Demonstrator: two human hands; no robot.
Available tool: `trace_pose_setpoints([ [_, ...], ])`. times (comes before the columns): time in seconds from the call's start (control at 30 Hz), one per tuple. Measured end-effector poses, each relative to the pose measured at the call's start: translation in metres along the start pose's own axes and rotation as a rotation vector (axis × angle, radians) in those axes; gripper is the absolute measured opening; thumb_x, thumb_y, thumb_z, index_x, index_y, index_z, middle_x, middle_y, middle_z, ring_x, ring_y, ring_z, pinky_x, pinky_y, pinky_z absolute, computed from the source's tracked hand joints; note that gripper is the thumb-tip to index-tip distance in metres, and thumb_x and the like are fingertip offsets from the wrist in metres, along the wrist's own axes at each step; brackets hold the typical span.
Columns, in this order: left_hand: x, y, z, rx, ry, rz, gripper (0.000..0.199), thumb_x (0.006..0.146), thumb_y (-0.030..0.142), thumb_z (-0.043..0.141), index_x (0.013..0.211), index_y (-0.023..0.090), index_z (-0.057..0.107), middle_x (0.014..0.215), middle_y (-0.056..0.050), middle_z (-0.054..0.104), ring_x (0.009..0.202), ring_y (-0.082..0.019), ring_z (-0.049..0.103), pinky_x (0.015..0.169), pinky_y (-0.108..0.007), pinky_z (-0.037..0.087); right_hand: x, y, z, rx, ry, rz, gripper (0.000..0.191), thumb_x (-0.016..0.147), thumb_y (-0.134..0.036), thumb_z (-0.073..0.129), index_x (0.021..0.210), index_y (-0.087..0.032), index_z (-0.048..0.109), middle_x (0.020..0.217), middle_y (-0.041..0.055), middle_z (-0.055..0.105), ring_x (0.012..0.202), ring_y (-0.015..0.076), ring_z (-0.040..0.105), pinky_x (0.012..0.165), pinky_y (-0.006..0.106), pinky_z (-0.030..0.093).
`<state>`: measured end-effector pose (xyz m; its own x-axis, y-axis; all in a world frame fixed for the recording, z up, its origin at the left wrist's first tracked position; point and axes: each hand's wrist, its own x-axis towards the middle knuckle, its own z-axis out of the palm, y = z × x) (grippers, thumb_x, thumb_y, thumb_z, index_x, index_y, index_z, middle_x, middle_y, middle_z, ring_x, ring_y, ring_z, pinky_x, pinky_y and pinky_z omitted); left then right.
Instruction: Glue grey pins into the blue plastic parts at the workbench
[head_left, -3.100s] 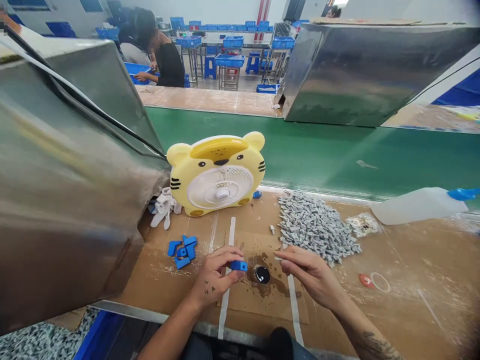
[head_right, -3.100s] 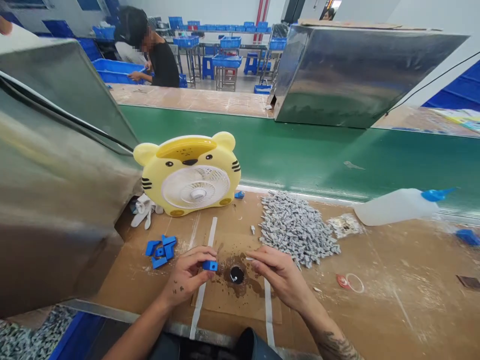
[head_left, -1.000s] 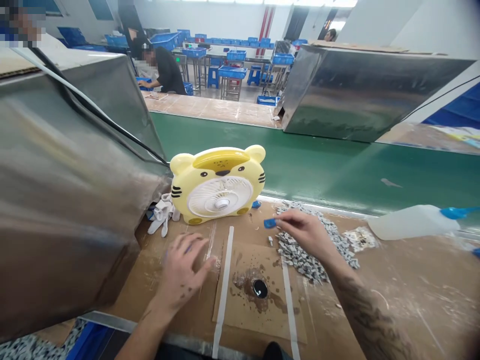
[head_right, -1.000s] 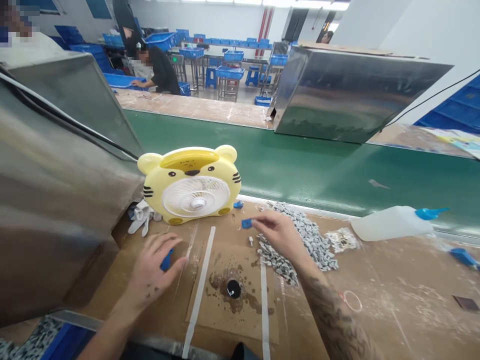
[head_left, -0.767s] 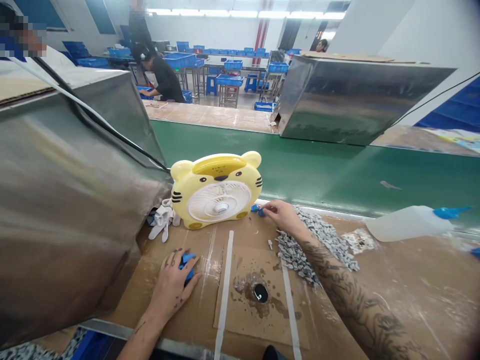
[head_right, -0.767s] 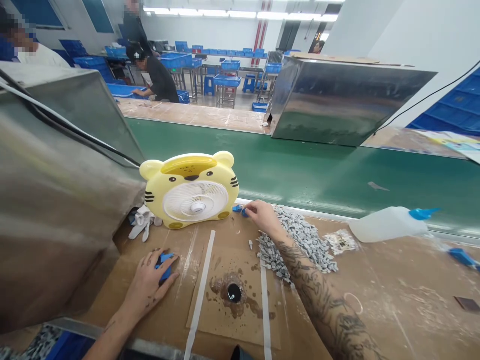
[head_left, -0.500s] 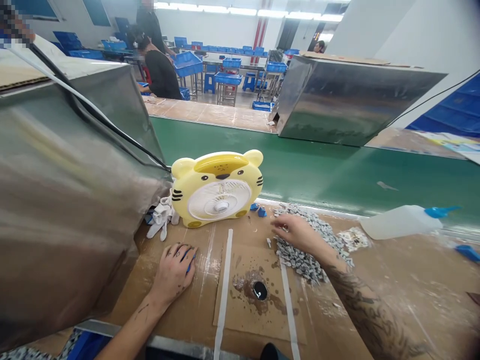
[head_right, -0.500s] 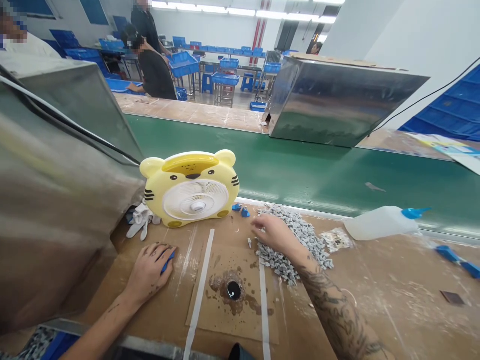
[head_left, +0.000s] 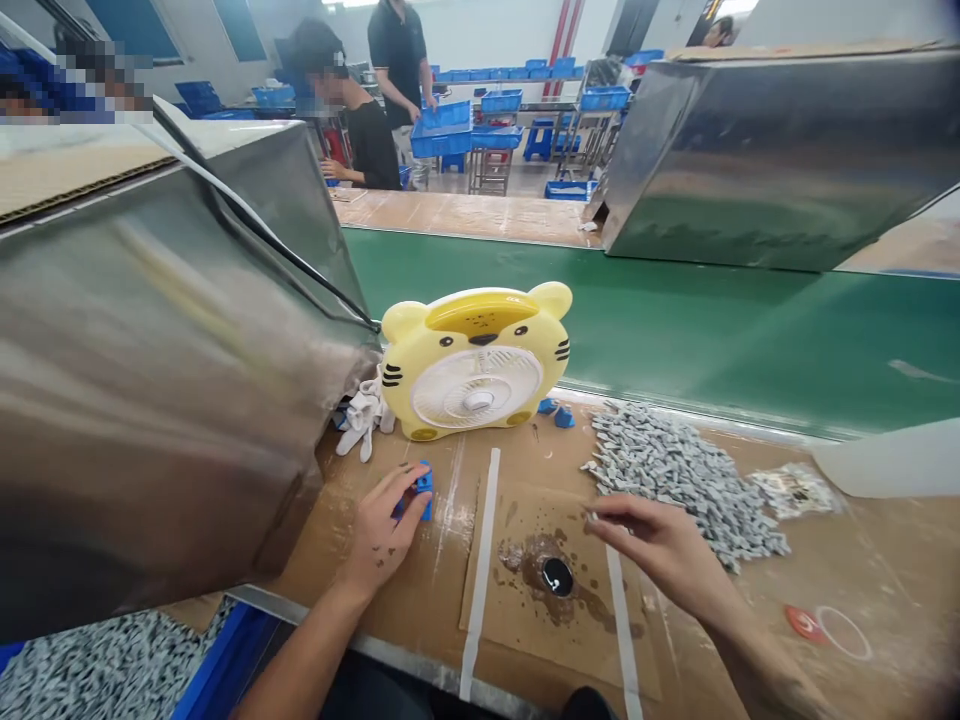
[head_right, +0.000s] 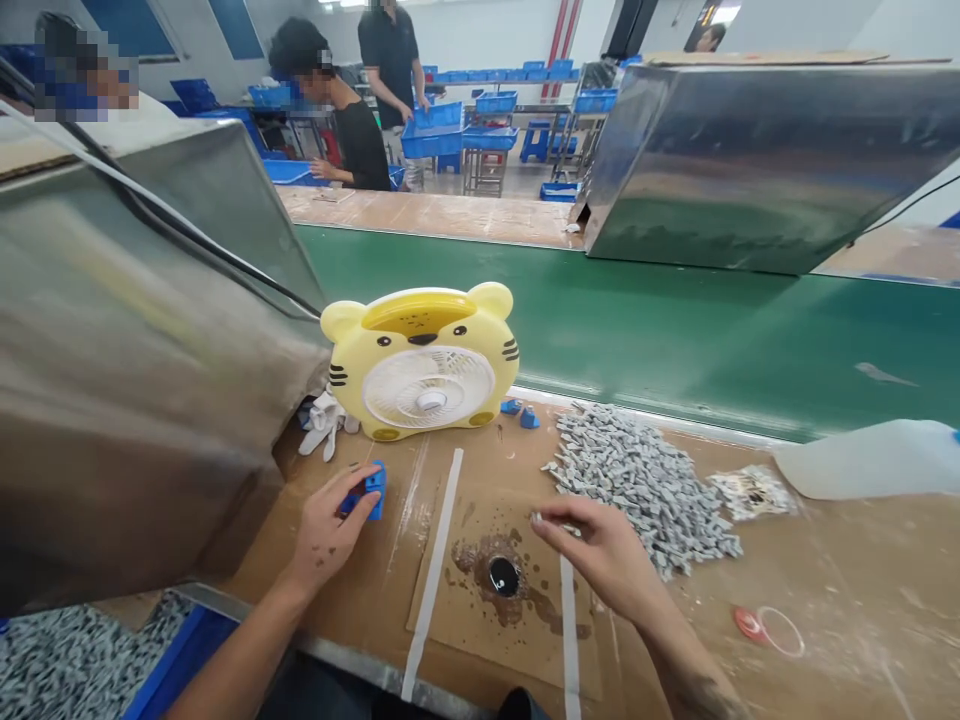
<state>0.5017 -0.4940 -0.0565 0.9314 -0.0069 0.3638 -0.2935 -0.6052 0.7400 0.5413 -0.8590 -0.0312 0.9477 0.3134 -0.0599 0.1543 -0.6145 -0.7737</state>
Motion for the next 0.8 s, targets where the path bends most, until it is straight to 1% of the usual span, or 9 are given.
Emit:
trace_pose_setpoints([
  [0.07, -0.002, 0.009, 0.005, -0.163, -0.005, -0.152, 0.029, 0.097, 0.027, 0.060, 0.123, 0.021, 0.069, 0.121, -0.009, 0.072, 0.106, -0.021, 0.070, 0.087, -0.030, 0.057, -0.022, -0.005, 0.008, 0.178, 0.026, 0.023, 0.026, 0.087, -0.047, 0.074, 0.094, -0.022, 0.078, 0.095, 0.0077, 0.078, 0.087, 0.0249, 0.073, 0.075, 0.031, 0.059],
  [0.17, -0.003, 0.015, 0.010, -0.213, -0.030, -0.195, 0.025, 0.091, 0.025, 0.065, 0.114, 0.022, 0.075, 0.120, -0.009, 0.072, 0.111, -0.023, 0.067, 0.097, -0.032, 0.053, -0.043, -0.015, 0.021, 0.289, 0.042, -0.032, 0.018, 0.086, -0.041, 0.077, 0.089, -0.024, 0.079, 0.091, 0.0069, 0.077, 0.084, 0.0235, 0.073, 0.073, 0.029, 0.058],
  [0.23, -0.003, 0.014, 0.010, -0.277, -0.009, -0.245, 0.020, 0.087, 0.022, 0.068, 0.105, 0.022, 0.077, 0.116, -0.009, 0.073, 0.111, -0.024, 0.066, 0.098, -0.034, 0.051, -0.048, -0.021, 0.027, 0.336, 0.045, -0.056, 0.013, 0.087, -0.037, 0.076, 0.089, -0.024, 0.079, 0.089, 0.0060, 0.077, 0.082, 0.0217, 0.072, 0.071, 0.028, 0.057],
  [0.33, -0.002, 0.020, 0.006, -0.638, 0.072, -0.449, 0.017, 0.082, 0.023, 0.074, 0.099, 0.021, 0.076, 0.105, -0.007, 0.073, 0.097, -0.021, 0.068, 0.085, -0.029, 0.055, -0.048, -0.025, 0.033, 0.365, 0.031, -0.083, 0.010, 0.090, -0.033, 0.074, 0.092, -0.025, 0.079, 0.090, 0.0055, 0.076, 0.083, 0.0208, 0.071, 0.073, 0.028, 0.057],
  [0.47, 0.002, 0.042, 0.006, -1.143, 0.142, -0.659, 0.031, 0.076, 0.030, 0.085, 0.104, 0.021, 0.075, 0.097, -0.006, 0.071, 0.073, -0.013, 0.063, 0.058, -0.020, 0.051, -0.046, -0.024, 0.035, 0.264, 0.018, -0.152, 0.011, 0.093, -0.031, 0.072, 0.100, -0.027, 0.080, 0.094, 0.0048, 0.076, 0.086, 0.0202, 0.071, 0.076, 0.029, 0.056],
  [0.53, 0.002, 0.051, 0.011, -1.313, 0.096, -0.700, 0.037, 0.073, 0.030, 0.087, 0.106, 0.019, 0.075, 0.092, -0.006, 0.069, 0.065, -0.010, 0.058, 0.050, -0.017, 0.046, -0.044, -0.023, 0.034, 0.192, 0.036, -0.174, 0.013, 0.094, -0.029, 0.070, 0.103, -0.028, 0.080, 0.096, 0.0043, 0.076, 0.087, 0.0197, 0.071, 0.078, 0.029, 0.056],
  [0.63, -0.005, 0.058, 0.025, -1.473, -0.045, -0.742, 0.031, 0.072, 0.027, 0.089, 0.099, 0.017, 0.076, 0.086, -0.005, 0.067, 0.060, -0.007, 0.055, 0.045, -0.013, 0.041, -0.044, -0.021, 0.032, 0.124, 0.039, -0.201, 0.013, 0.096, -0.028, 0.068, 0.104, -0.028, 0.078, 0.100, 0.0038, 0.077, 0.092, 0.0196, 0.072, 0.081, 0.029, 0.056],
  [0.73, -0.019, 0.058, 0.041, -1.518, -0.217, -0.700, 0.024, 0.078, 0.032, 0.084, 0.096, 0.021, 0.073, 0.098, -0.006, 0.068, 0.069, -0.013, 0.066, 0.043, -0.014, 0.041, -0.045, -0.020, 0.032, 0.070, 0.022, -0.226, 0.013, 0.097, -0.026, 0.066, 0.103, -0.027, 0.078, 0.098, 0.0036, 0.075, 0.090, 0.0188, 0.071, 0.079, 0.028, 0.056],
  [0.8, -0.026, 0.059, 0.049, -1.448, -0.315, -0.633, 0.022, 0.083, 0.037, 0.079, 0.099, 0.023, 0.071, 0.103, -0.007, 0.068, 0.074, -0.018, 0.069, 0.043, -0.016, 0.043, -0.046, -0.019, 0.033, 0.045, 0.024, -0.244, 0.013, 0.097, -0.025, 0.066, 0.103, -0.027, 0.077, 0.096, 0.0035, 0.074, 0.087, 0.0181, 0.070, 0.076, 0.027, 0.055],
])
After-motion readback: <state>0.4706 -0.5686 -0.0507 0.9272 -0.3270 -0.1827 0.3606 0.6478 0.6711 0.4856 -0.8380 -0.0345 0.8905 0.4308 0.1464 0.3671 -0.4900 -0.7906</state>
